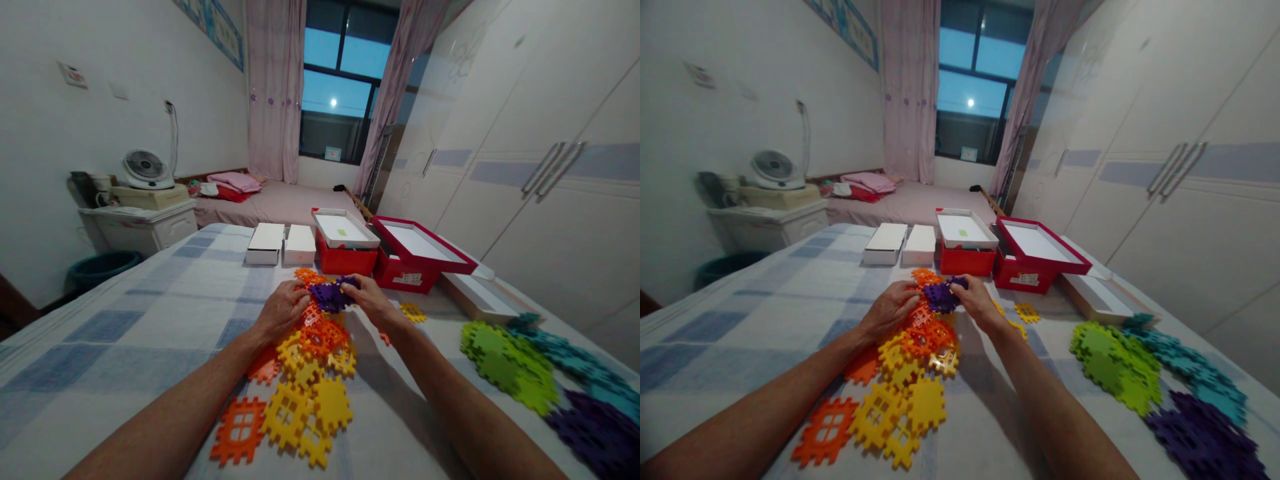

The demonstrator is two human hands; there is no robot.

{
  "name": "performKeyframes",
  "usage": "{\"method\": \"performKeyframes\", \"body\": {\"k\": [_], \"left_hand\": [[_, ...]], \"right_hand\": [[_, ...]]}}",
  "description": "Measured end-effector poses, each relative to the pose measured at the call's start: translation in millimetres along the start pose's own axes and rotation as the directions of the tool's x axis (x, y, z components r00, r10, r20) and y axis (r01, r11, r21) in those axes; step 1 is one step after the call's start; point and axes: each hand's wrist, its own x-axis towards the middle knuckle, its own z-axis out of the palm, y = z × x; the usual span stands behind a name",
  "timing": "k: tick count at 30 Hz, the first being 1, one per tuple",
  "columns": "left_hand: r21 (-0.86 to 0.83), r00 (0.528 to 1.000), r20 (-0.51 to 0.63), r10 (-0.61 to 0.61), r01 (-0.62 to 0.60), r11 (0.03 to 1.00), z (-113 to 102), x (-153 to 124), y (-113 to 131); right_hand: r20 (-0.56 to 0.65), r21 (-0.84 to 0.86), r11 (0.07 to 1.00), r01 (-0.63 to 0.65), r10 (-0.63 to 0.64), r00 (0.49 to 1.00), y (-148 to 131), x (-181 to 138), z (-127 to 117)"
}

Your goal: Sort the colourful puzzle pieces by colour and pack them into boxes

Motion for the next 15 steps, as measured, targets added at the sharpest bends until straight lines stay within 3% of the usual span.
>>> {"method": "performKeyframes", "body": {"k": [4,9,15], "left_hand": [[0.065,0.998,0.006,0.059,-0.060,0.996,4,-1,-3],[0.094,0.989,0.068,0.135,-0.141,0.986,6,-1,-6],[0.089,0.985,0.108,0.136,-0.146,0.985,8,-2,-9]], "right_hand": [[-0.015,-0.303,0.952,0.032,-0.038,0.999,2,18,24],[0.019,-0.412,0.907,0.086,-0.085,0.996,4,22,30],[0.059,-0.457,0.880,0.132,-0.118,0.991,1,17,27]]}}
